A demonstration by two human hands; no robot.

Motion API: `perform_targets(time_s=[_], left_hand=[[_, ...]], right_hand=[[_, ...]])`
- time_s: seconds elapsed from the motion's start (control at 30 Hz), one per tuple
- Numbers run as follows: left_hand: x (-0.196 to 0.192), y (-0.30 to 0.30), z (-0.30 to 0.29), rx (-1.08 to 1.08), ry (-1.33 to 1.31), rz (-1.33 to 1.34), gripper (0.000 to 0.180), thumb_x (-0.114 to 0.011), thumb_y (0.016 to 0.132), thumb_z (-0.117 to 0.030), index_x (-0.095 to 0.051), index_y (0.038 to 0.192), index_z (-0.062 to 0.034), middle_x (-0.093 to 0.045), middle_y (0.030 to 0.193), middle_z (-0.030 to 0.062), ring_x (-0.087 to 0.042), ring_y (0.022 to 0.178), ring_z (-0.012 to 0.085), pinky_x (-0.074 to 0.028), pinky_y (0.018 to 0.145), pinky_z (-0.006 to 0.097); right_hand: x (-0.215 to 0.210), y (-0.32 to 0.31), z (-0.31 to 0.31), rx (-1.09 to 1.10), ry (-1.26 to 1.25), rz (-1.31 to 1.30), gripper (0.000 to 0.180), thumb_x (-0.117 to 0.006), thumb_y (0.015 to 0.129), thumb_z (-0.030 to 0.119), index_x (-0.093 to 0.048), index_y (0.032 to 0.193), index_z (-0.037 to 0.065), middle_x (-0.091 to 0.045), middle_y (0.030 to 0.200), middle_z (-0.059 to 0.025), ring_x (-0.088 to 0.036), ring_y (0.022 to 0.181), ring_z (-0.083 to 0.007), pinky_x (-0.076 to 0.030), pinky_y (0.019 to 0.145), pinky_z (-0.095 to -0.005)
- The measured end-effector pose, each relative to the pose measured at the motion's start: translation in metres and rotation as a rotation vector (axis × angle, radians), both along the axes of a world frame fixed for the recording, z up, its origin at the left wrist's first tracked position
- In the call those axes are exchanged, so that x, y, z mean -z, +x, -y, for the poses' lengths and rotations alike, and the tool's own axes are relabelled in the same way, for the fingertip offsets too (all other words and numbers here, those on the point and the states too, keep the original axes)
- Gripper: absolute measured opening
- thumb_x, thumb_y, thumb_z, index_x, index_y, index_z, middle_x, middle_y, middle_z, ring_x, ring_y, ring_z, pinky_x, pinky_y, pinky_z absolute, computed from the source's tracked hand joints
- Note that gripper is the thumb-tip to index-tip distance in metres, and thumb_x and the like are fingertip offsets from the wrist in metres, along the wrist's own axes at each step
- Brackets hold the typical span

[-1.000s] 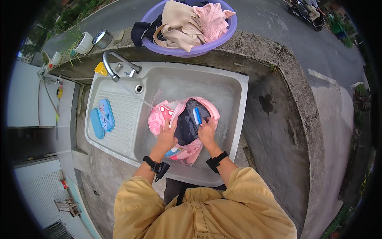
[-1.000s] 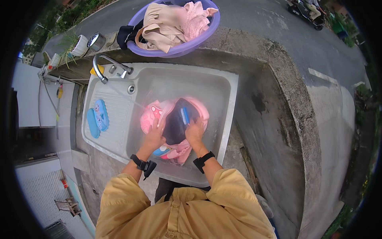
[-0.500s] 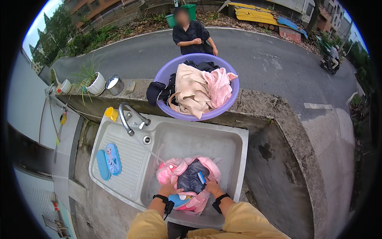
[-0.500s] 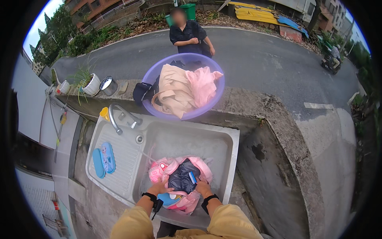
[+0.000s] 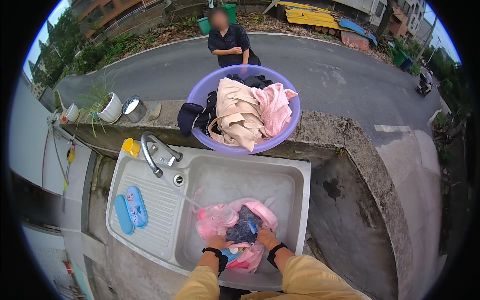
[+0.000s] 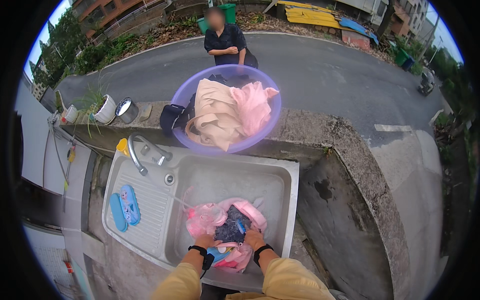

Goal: The person washes a pink backpack in a sink using a brush and by hand, scrubbing the interior and exterior surfaces under running water.

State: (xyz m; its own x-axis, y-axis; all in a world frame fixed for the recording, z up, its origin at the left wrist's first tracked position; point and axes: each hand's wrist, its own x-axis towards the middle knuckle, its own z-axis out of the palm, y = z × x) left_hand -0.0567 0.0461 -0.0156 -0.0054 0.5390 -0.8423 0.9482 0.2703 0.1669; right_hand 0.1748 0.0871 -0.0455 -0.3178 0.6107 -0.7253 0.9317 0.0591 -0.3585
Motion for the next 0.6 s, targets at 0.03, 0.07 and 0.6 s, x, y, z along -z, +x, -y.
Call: perform_targets(time_s=[0.03, 0.07, 0.6], left_hand=[[-0.001, 0.005, -0.003, 0.008, 0.005, -0.009, 0.071, -0.058, 0.070, -0.053, -0.044, 0.124, -0.0090, -0.054, 0.113, 0.0200, -0.050, 0.107, 0.0338, -0.040, 0.091, 0.041], [0.004, 0.000, 0.000, -0.005, 0.009, -0.018, 0.071, -0.058, 0.070, -0.053, -0.044, 0.124, -0.0090, -0.054, 0.113, 0.0200, -0.050, 0.107, 0.0338, -0.040, 0.091, 0.041], [-0.115, 0.026, -0.004, -0.546, 0.407, 0.323, 0.065, -0.066, 0.054, -0.005, -0.048, 0.116, -0.0146, -0.056, 0.097, 0.0213, -0.060, 0.082, 0.0307, -0.050, 0.070, 0.036]], right_hand=[[0.002, 0.008, 0.001, 0.007, 0.003, 0.009, 0.039, -0.046, 0.079, 0.012, -0.048, 0.117, 0.006, -0.051, 0.119, -0.0131, -0.045, 0.114, -0.0289, -0.039, 0.092, -0.0396], [-0.001, 0.011, 0.003, -0.037, 0.204, -0.062, 0.041, -0.048, 0.079, 0.012, -0.046, 0.119, 0.005, -0.051, 0.117, -0.0142, -0.047, 0.111, -0.0291, -0.039, 0.092, -0.0388], [-0.117, 0.018, -0.007, 0.705, 0.762, -0.789, 0.039, -0.055, 0.081, 0.007, -0.045, 0.118, 0.005, -0.052, 0.111, -0.0125, -0.051, 0.102, -0.0256, -0.040, 0.089, -0.0353]])
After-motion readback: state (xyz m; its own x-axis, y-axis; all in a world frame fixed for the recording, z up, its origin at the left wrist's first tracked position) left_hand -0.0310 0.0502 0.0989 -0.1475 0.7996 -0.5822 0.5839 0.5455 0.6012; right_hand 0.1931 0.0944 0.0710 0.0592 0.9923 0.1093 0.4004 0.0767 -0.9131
